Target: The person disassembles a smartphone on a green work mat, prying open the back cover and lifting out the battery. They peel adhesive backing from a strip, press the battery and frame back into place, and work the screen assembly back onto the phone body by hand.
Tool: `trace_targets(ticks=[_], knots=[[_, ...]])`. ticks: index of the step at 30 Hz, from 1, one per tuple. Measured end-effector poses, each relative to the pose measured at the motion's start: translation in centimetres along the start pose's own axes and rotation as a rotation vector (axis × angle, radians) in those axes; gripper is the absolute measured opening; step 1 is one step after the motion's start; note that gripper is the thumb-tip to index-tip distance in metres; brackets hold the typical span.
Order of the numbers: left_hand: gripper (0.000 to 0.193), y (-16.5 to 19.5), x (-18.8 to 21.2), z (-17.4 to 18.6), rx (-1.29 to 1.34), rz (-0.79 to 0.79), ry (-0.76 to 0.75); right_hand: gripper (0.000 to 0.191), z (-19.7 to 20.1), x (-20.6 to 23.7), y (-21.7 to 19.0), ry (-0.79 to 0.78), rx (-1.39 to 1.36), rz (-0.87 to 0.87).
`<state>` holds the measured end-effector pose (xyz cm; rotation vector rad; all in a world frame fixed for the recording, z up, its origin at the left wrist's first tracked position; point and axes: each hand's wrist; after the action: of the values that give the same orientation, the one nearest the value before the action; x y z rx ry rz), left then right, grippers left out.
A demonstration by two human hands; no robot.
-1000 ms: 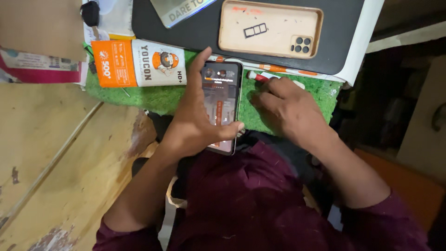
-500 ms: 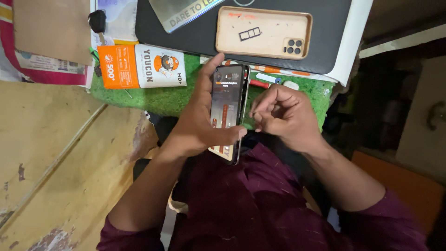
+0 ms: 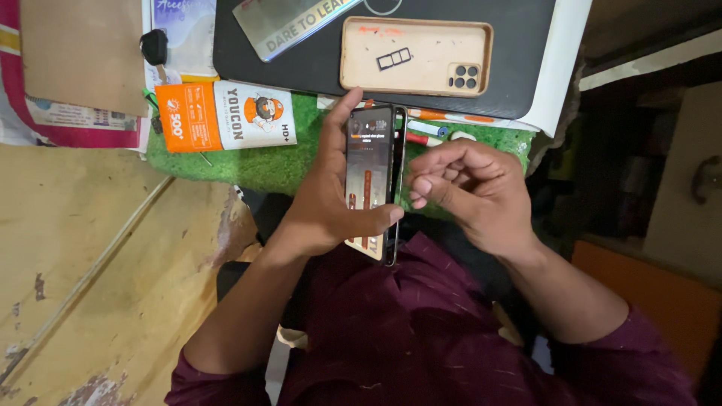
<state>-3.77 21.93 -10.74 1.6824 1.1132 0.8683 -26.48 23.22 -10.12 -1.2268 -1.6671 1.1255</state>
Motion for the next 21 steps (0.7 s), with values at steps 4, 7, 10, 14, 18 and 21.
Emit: trace_targets(ticks=[4, 7, 10, 14, 18, 21], knots=[[0.12, 0.0, 0.1, -0.2, 0.013, -0.013, 0.013, 0.018, 0.3, 0.0, 0.2, 0.024, 0.061, 0.008], [0.123, 0.4, 0.1, -0.4, -0.025, -0.016, 0.023, 0.017, 0.6, -0.3, 0.7, 0.039, 0.016, -0.054], [0.126, 0.8, 0.2, -0.6, -0.031, 0.017, 0.039, 0.01, 0.5, -0.6, 1.5, 0.035, -0.127, -0.159], [0.125, 0.7, 0.4, -0.5, -0.068, 0.021, 0.047, 0.008, 0.5, -1.0, 1.8, 0.036, -0.211, -0.201], [0.123, -0.1, 0.4, 0.0, -0.157, -0.055, 0.1, 0.005, 0.7, -1.0, 1.1, 0.019, -0.262, -0.257], [0.121, -1.0, 0.5, 0.3, -0.12, -0.075, 0.128, 0.005, 0.4, -1.0, 0.7, -0.051, -0.172, -0.241]])
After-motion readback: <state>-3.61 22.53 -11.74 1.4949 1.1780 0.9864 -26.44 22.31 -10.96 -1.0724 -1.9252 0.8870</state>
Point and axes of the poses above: each hand's wrist, its own x-axis away from the middle knuckle, its own z-axis out of the back of the hand, y = z × x, and after that the axes turned 5 degrees about y, right-handed
